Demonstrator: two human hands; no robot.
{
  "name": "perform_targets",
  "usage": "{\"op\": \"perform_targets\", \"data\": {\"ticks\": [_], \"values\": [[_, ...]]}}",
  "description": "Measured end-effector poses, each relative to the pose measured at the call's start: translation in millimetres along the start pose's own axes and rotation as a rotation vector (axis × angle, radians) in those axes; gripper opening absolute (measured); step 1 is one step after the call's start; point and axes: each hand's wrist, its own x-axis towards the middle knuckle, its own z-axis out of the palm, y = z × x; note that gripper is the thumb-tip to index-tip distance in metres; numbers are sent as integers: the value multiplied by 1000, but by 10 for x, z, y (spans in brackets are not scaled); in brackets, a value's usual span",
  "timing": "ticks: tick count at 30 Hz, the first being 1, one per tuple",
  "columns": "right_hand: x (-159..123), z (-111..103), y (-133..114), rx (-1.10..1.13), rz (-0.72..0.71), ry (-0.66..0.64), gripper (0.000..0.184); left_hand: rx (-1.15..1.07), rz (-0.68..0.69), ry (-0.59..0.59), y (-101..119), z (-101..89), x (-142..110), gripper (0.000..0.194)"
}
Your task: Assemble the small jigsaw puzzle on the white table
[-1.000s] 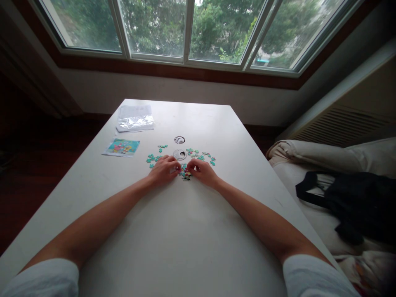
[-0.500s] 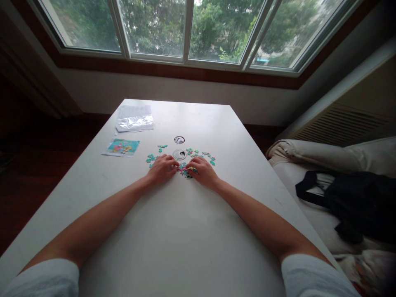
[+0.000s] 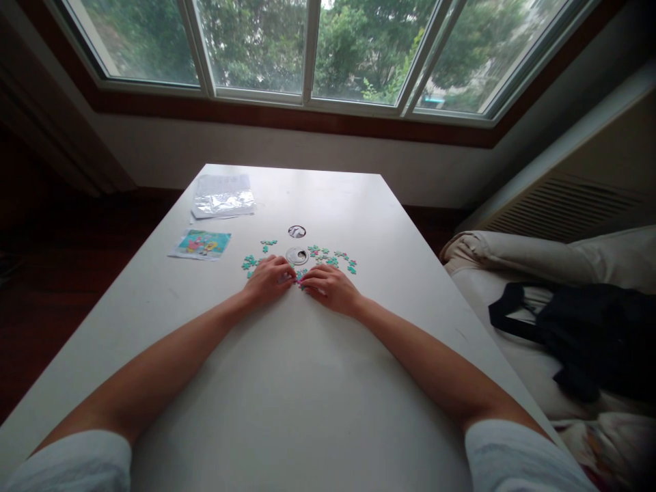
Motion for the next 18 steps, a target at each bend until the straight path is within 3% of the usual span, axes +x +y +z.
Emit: {"op": "perform_targets", "data": {"ticks": [18], "values": [[13,-10,-67,-4,-107,-70,25,23,-27,34,3,22,-6,12]]}}
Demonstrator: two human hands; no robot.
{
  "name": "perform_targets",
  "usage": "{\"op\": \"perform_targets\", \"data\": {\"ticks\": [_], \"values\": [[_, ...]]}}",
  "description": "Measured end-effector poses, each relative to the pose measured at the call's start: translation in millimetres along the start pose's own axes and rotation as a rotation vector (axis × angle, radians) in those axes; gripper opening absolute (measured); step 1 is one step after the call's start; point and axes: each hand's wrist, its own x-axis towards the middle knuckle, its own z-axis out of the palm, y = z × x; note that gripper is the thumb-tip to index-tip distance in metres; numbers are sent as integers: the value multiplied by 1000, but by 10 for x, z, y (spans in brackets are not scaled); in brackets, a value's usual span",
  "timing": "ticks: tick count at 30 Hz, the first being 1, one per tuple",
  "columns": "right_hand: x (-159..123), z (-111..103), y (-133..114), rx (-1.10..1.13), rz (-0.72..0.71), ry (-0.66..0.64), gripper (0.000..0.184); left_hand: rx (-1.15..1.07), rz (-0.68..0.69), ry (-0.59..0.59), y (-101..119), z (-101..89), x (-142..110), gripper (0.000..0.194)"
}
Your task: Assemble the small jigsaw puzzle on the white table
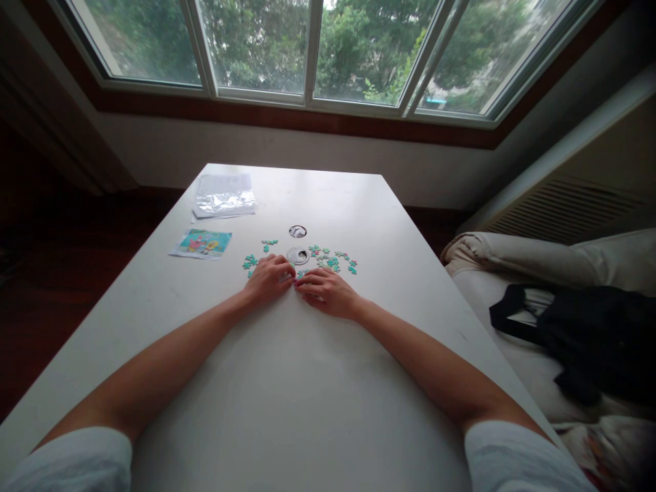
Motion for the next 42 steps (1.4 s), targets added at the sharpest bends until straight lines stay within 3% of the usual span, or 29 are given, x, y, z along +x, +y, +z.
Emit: {"op": "perform_targets", "data": {"ticks": [26,34,42], "values": [[-1,35,7,-22,-23,-6,26,-9,-2,8,-18,1,2,10],[-20,-27,109,24,113,143,23,-34,25,23,-27,-4,-3,11],[-57,11,201,18,165,118,23,-88,107,-10,0,-37,0,8]]}}
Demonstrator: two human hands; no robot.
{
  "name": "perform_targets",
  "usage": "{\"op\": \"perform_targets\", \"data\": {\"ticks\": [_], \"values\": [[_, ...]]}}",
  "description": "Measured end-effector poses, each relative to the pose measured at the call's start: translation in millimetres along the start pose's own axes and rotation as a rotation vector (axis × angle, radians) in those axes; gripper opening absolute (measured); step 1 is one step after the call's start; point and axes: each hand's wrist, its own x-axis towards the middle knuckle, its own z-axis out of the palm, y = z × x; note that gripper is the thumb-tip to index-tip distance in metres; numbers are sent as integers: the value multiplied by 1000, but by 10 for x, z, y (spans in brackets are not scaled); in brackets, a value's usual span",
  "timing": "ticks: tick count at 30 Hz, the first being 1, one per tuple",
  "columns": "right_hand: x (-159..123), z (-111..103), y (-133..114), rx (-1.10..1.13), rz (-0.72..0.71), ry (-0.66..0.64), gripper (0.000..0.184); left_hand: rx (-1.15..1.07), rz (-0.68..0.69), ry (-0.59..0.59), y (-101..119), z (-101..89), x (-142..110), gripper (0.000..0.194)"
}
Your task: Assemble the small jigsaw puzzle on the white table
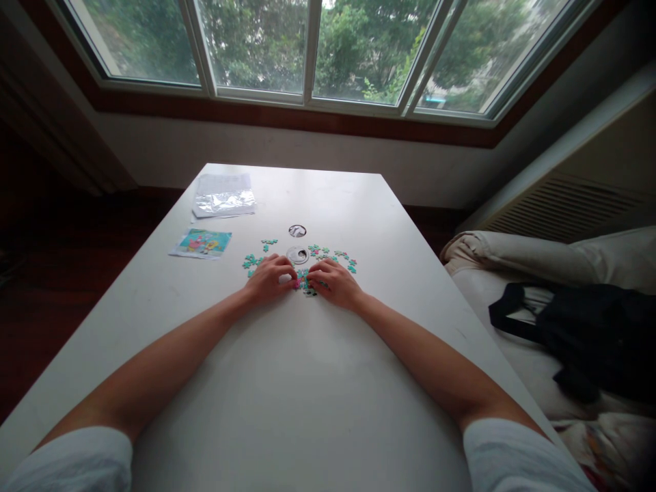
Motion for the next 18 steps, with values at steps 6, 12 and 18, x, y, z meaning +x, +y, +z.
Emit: {"op": "perform_targets", "data": {"ticks": [6,12,18], "values": [[1,11,18,5,-12,-6,23,-7,35,-31,2,-11,2,9],[7,16,19,15,-11,-3,23,-5,48,-38,7,-11,1,9],[9,1,9,11,-13,-5,20,14,57,-47,21,-8,4,11]]}}
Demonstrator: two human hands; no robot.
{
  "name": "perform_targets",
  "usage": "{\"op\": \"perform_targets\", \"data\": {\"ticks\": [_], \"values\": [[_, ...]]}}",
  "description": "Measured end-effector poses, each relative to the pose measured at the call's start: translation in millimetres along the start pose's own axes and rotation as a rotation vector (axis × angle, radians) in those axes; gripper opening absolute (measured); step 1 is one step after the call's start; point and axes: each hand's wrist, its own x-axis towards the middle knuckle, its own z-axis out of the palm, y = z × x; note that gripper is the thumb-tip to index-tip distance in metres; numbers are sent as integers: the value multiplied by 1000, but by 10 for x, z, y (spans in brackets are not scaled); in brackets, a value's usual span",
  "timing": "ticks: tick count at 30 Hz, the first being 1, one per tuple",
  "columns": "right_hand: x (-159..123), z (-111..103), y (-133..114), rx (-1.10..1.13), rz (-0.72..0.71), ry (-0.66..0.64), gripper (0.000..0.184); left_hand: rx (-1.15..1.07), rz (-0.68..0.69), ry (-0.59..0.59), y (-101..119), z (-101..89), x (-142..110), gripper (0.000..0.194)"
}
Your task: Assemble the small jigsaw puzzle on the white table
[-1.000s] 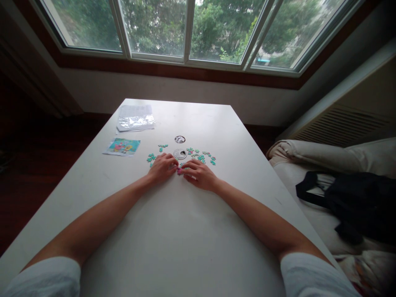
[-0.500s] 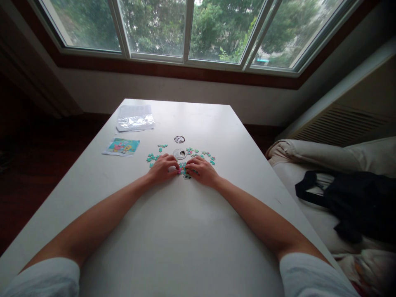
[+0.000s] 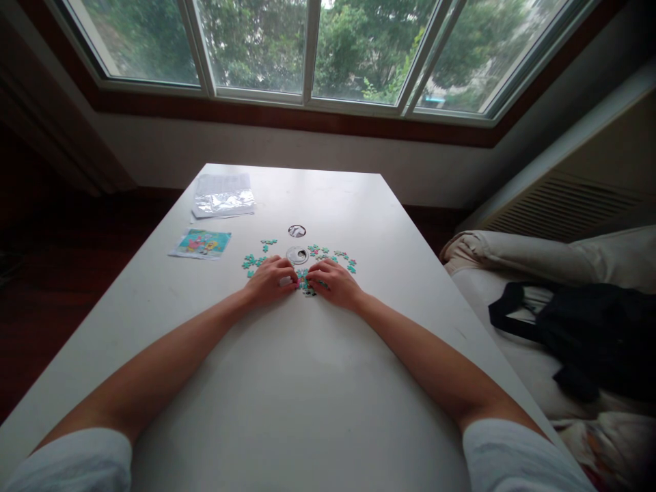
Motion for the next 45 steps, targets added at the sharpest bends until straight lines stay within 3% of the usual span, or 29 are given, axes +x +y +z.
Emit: {"op": "perform_targets", "data": {"ticks": [13,20,23,26,38,45], "values": [[-8,2,30,13,33,-19,24,6,-1,-18,23,-18,0,9],[-37,5,137,-108,220,95,29,10,10,-22,9,-10,3,11],[-49,27,187,-149,242,38,40,13,9,-21,12,-11,4,13],[-45,39,215,-151,249,3,40,12,7,-21,16,-13,6,13],[-42,-45,432,-89,451,350,24,50,18,10,54,6,3,15],[-6,0,278,-186,354,189,21,136,41,26,82,26,-32,15]]}}
